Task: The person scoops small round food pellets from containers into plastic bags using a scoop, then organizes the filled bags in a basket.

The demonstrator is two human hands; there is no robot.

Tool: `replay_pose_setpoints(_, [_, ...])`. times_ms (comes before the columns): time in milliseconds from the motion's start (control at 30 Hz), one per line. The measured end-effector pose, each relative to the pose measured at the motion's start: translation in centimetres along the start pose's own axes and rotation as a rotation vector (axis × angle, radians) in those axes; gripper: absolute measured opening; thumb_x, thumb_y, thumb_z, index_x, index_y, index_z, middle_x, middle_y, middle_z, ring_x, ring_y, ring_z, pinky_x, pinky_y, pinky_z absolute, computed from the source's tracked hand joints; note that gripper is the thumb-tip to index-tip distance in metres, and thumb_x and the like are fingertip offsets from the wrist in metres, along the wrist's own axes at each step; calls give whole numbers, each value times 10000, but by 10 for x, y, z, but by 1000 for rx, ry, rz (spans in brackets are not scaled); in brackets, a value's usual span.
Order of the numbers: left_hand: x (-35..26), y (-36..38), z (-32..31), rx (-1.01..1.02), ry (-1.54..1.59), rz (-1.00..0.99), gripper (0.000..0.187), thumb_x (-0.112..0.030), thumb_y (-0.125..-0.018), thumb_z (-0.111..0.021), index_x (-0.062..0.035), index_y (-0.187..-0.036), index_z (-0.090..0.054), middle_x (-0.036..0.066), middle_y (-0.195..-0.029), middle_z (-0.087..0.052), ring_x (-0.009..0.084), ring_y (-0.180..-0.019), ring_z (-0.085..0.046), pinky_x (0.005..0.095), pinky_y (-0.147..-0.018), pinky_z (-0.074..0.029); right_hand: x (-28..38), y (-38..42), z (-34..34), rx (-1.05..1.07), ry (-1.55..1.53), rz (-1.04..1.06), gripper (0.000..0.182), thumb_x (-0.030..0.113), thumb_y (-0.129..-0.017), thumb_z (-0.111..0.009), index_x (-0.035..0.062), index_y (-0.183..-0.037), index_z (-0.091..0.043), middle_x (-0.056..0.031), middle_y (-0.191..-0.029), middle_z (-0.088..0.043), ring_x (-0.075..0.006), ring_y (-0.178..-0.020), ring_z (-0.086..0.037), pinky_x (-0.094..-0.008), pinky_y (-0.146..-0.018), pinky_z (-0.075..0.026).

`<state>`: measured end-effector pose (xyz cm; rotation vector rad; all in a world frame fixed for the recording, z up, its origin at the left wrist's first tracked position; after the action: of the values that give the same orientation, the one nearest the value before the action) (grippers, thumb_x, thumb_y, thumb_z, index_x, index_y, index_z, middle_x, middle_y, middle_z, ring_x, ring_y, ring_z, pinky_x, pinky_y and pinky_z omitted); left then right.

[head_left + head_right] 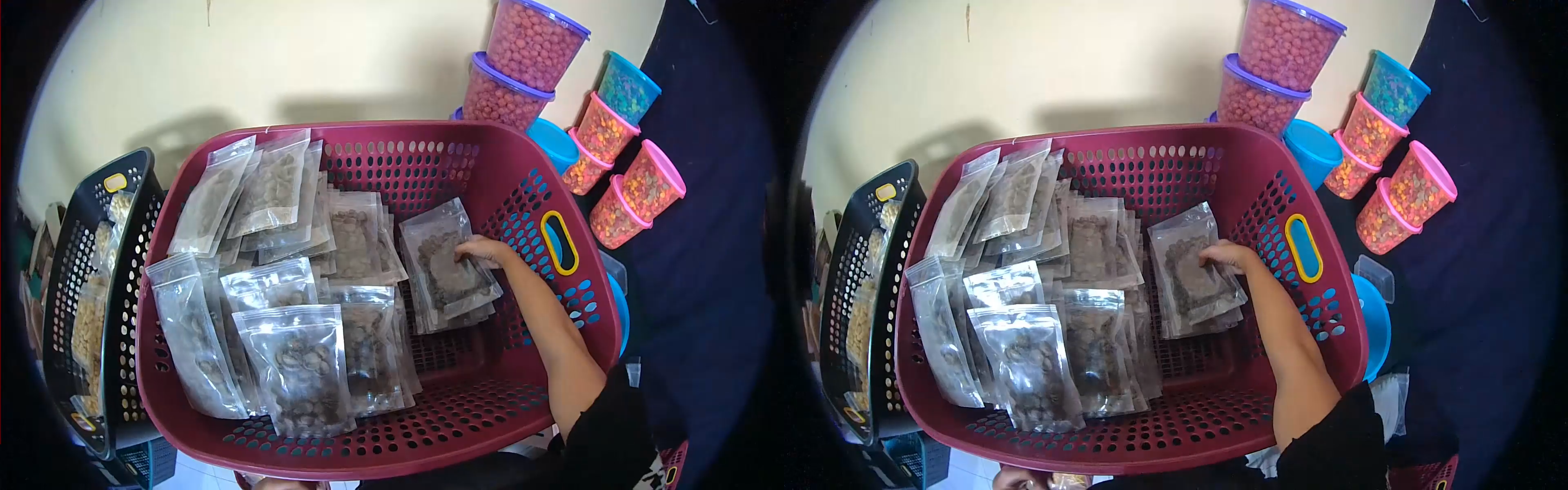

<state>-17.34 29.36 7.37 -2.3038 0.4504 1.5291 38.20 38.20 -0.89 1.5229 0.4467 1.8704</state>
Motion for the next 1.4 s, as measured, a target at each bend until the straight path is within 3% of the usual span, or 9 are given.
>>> replay_pose_setpoints(133, [-60,-65,-93,910,-131,-194,352,-283,-710,-609,40,-818,-521,104,-617,-524,163,-479,-447,261,-423,-323,9,22,11,-189,196,-152,293,276,-674,-591,10,-797,-576,-83,-773,-558,-207,-779,-544,-332,-678,-459])
replay_pose_setpoints(300, [-92,-71,-141,954,-500,-196,188,-172,-755,-564,5,-790,-510,89,-615,-510,200,-487,-462,304,-433,-346,45,13,2,-285,1075,-148,565,426,-629,-608,-19,-974,-556,-145,-986,-562,-245,-881,-562,-357,-730,-462])
replay_pose_setpoints(600, [-140,-100,-276,871,-1229,-479,155,-139,-750,-565,-13,-832,-530,75,-675,-537,210,-580,-524,304,-559,-429,138,37,2,-366,1223,-45,428,272,-646,-560,43,-1008,-563,-114,-1045,-548,-237,-945,-543,-364,-767,-449])
replay_pose_setpoints(667, [-121,-127,-311,1005,-1392,-501,193,-190,-733,-539,-24,-814,-481,49,-556,-389,216,-501,-500,300,-466,-449,156,50,2,-388,1242,42,424,274,-645,-557,46,-1001,-567,-120,-1040,-549,-248,-940,-545,-362,-762,-451])
replay_pose_setpoints(867, [20,-219,-350,1120,-1922,-560,435,-357,-706,-575,2,-922,-458,115,-871,-526,257,-788,-565,344,-610,-474,189,134,19,-503,1232,339,358,151,-643,-508,72,-985,-574,-88,-1035,-552,-230,-978,-518,-407,-808,-379])
replay_pose_setpoints(900, [47,-230,-349,1203,-1999,-296,629,-423,-664,-606,-3,-1079,-389,148,-1004,-462,290,-886,-523,368,-696,-460,186,138,26,-510,1261,298,370,156,-648,-509,86,-1007,-563,-84,-1044,-544,-225,-993,-504,-395,-831,-336])
replay_pose_setpoints(967, [105,-243,-346,1253,-2135,-374,849,-524,-632,-589,-40,-1238,-243,174,-1181,-369,339,-994,-468,378,-733,-454,180,144,39,-536,1250,300,366,158,-648,-510,88,-1004,-565,-88,-1043,-545,-227,-989,-507,-397,-835,-329])
replay_pose_setpoints(1167, [179,-242,-342,1157,-2087,225,1064,-656,-554,-560,-245,-1305,72,123,-1363,66,500,-1167,-114,614,-797,-328,152,131,66,-380,1183,226,387,153,-644,-512,49,-1013,-564,-129,-1064,-536,-249,-1019,-495,-416,-900,-279])
replay_pose_setpoints(1400, [244,-252,-329,1192,-2179,-57,914,-617,-616,-522,-300,-1307,-14,169,-1352,81,554,-1136,-90,601,-785,-348,155,142,59,-374,1115,237,389,148,-681,-476,82,-1059,-543,-102,-1122,-505,-243,-1044,-479,-460,-920,-228])
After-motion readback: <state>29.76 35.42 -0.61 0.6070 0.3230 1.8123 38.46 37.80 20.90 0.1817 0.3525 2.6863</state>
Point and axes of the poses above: each hand's wrist, its own y-axis away from the middle knuckle, its own z-axis out of the back of the hand, x = y × z, the point moved 8 cm from there along -y, towards the middle knuckle
